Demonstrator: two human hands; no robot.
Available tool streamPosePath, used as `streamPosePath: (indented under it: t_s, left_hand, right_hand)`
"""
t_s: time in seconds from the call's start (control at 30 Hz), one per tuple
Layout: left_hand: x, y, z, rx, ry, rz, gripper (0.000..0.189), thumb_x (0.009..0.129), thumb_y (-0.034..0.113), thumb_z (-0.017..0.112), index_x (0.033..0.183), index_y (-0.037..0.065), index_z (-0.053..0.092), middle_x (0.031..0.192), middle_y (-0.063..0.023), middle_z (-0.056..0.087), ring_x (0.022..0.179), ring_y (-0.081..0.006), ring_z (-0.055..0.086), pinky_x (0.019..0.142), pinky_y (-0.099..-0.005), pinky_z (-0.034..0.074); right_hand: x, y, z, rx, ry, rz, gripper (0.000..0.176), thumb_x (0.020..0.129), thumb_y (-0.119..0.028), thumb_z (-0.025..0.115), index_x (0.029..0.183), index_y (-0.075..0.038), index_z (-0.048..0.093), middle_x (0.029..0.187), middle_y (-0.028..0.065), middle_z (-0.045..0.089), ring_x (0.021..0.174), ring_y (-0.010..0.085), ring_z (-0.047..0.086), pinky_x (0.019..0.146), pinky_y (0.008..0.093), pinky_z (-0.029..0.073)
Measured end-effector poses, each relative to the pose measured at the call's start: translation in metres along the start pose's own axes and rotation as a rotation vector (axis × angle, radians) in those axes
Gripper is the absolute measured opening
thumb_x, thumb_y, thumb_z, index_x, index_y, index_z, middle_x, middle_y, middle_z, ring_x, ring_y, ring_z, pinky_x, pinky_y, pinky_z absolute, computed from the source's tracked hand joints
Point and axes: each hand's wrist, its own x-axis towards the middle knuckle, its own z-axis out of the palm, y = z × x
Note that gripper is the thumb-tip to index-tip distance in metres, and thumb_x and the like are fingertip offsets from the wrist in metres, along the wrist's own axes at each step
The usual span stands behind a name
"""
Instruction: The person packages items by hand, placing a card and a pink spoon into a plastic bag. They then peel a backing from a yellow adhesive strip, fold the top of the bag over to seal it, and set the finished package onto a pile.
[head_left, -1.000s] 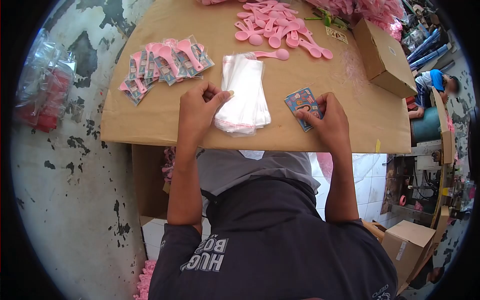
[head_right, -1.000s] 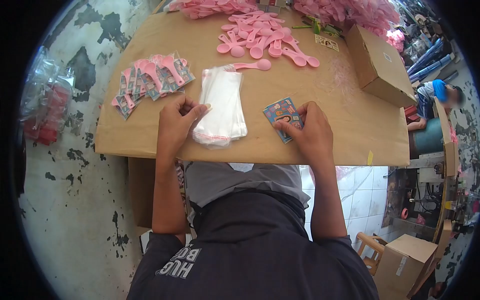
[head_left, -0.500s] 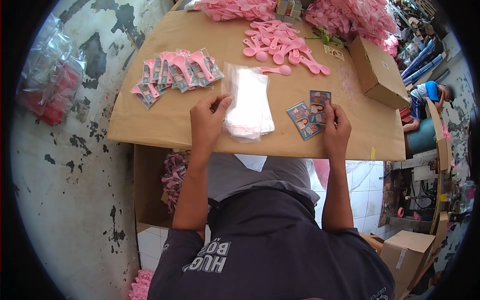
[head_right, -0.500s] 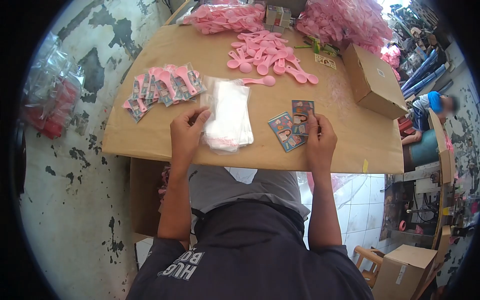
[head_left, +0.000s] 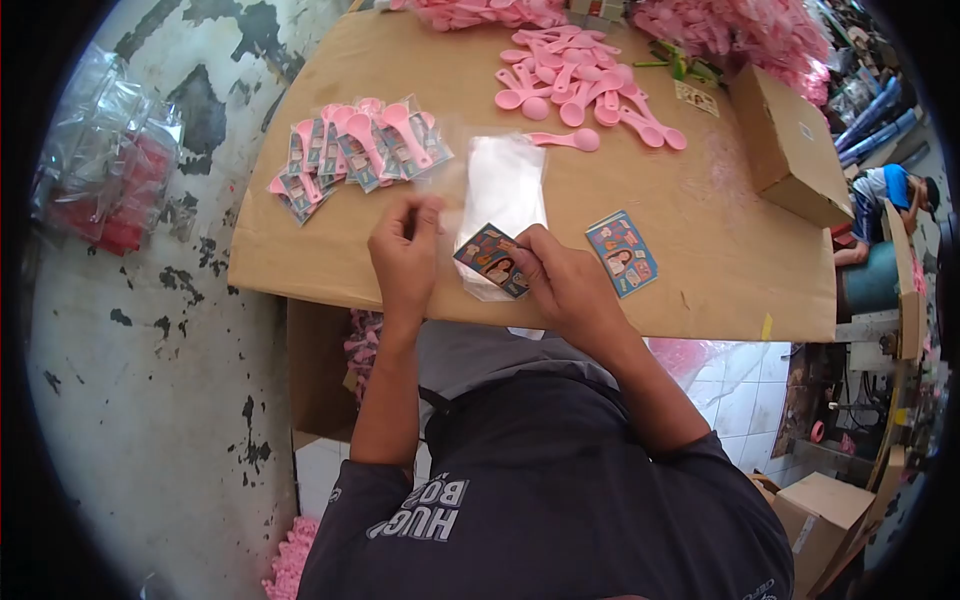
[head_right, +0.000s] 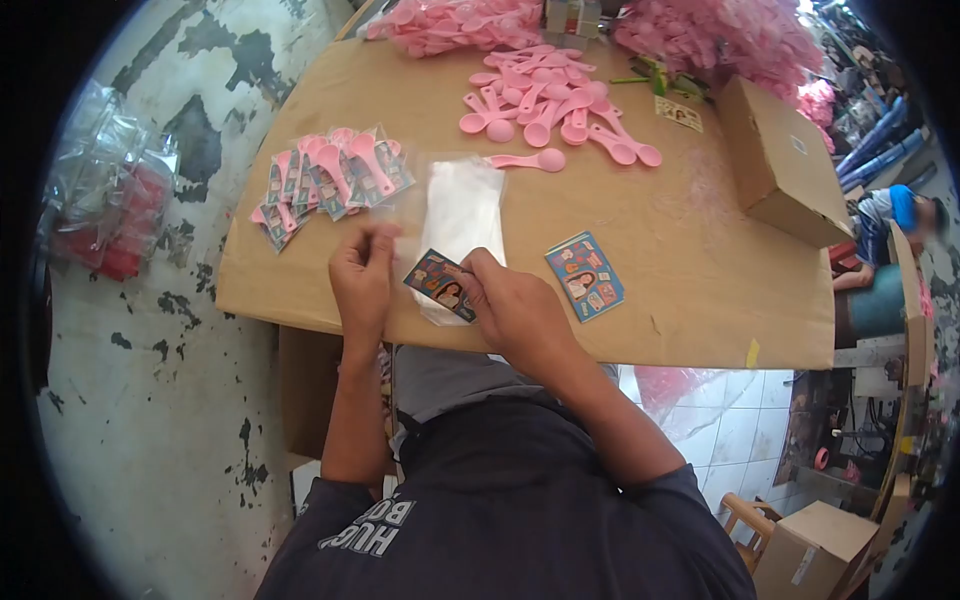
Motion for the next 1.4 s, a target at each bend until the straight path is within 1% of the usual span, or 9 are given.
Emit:
streamPosePath:
  t_s: [0.1, 0.17, 0.27, 0.33, 0.47, 0.9, 1.1, 1.17, 1.4]
  left_hand:
    - [0.007, -0.005, -0.012, -0.335, 0.055, -0.027, 0.015, 0.106, 0.019, 0.062, 0.106, 0.004, 0.061, 0.07, 0.0007, 0.059, 0.063, -0.0055, 0.059, 0.055, -0.0184, 0.043]
    - [0.005, 0.003, -0.017, -0.527, 0.034, -0.179, 0.014, 0.104, 0.018, 0.063, 0.109, 0.005, 0.063, 0.081, -0.0026, 0.068, 0.075, -0.0103, 0.068, 0.065, -0.0203, 0.053]
    - [-0.002, 0.037, -0.004, -0.666, -0.01, -0.344, 0.02, 0.103, 0.018, 0.065, 0.116, 0.004, 0.062, 0.101, -0.0117, 0.074, 0.092, -0.0193, 0.075, 0.077, -0.0257, 0.061]
    - [-0.005, 0.044, 0.0, -0.689, -0.019, -0.348, 0.022, 0.102, 0.018, 0.066, 0.118, 0.002, 0.063, 0.107, -0.0151, 0.074, 0.098, -0.0228, 0.074, 0.081, -0.0277, 0.062]
    - [-0.013, 0.038, 0.008, -0.668, -0.077, -0.276, 0.027, 0.101, 0.015, 0.067, 0.123, -0.001, 0.063, 0.112, -0.0181, 0.074, 0.106, -0.0269, 0.074, 0.088, -0.0325, 0.062]
    - [-0.044, 0.054, 0.036, -0.767, -0.198, -0.197, 0.027, 0.102, 0.011, 0.063, 0.126, -0.002, 0.062, 0.123, -0.0249, 0.069, 0.108, -0.0255, 0.072, 0.094, -0.0384, 0.06]
    - [-0.055, 0.046, 0.038, -0.677, -0.275, -0.234, 0.026, 0.101, 0.01, 0.065, 0.123, -0.003, 0.063, 0.108, -0.017, 0.075, 0.096, -0.0188, 0.074, 0.087, -0.0343, 0.061]
    - [-0.06, 0.048, 0.04, -0.653, -0.283, -0.213, 0.027, 0.1, 0.009, 0.068, 0.122, -0.007, 0.063, 0.102, -0.014, 0.076, 0.091, -0.0131, 0.073, 0.082, -0.0272, 0.059]
    - [-0.059, 0.047, 0.04, -0.645, -0.279, -0.183, 0.025, 0.1, 0.011, 0.069, 0.12, -0.004, 0.066, 0.104, -0.0093, 0.076, 0.091, -0.01, 0.07, 0.082, -0.0252, 0.056]
  right_hand:
    - [0.001, 0.001, -0.002, 0.067, -0.007, 0.032, 0.016, 0.106, -0.02, 0.053, 0.102, -0.004, 0.055, 0.077, 0.0222, 0.065, 0.072, 0.0452, 0.063, 0.061, 0.0527, 0.044]
    - [0.0, 0.008, -0.003, 0.109, -0.015, 0.028, 0.014, 0.105, -0.017, 0.056, 0.104, -0.004, 0.056, 0.077, 0.0211, 0.065, 0.068, 0.0412, 0.064, 0.059, 0.0492, 0.044]
    - [-0.003, 0.006, -0.015, 0.249, 0.017, 0.059, 0.012, 0.103, -0.014, 0.06, 0.108, -0.002, 0.059, 0.078, 0.0129, 0.068, 0.062, 0.0268, 0.065, 0.056, 0.0396, 0.046]
    - [-0.009, 0.005, -0.027, 0.807, 0.098, 0.348, 0.015, 0.102, -0.012, 0.065, 0.111, 0.0, 0.063, 0.083, 0.0028, 0.069, 0.065, 0.0089, 0.06, 0.055, 0.0266, 0.044]
    - [-0.013, 0.013, -0.035, 0.532, 0.214, 0.247, 0.018, 0.102, -0.015, 0.067, 0.111, 0.001, 0.067, 0.084, -0.0006, 0.068, 0.06, 0.0002, 0.051, 0.05, 0.0183, 0.039]
    - [-0.031, -0.009, -0.023, 0.701, 0.197, 0.273, 0.019, 0.103, -0.015, 0.065, 0.11, 0.002, 0.066, 0.076, 0.0007, 0.066, 0.056, 0.0027, 0.056, 0.049, 0.019, 0.043]
    - [-0.034, -0.005, -0.034, 0.606, 0.006, 0.311, 0.019, 0.103, -0.016, 0.065, 0.112, 0.001, 0.067, 0.075, -0.0002, 0.064, 0.057, 0.0024, 0.055, 0.049, 0.0194, 0.044]
    - [-0.034, -0.002, -0.037, 0.665, 0.021, 0.322, 0.019, 0.103, -0.015, 0.066, 0.112, 0.002, 0.066, 0.077, 0.0006, 0.065, 0.06, 0.0036, 0.058, 0.051, 0.0197, 0.046]
    - [-0.031, -0.001, -0.026, 0.857, 0.178, 0.31, 0.018, 0.098, -0.01, 0.071, 0.109, 0.001, 0.06, 0.088, 0.0057, 0.069, 0.075, 0.0105, 0.069, 0.065, 0.0226, 0.056]
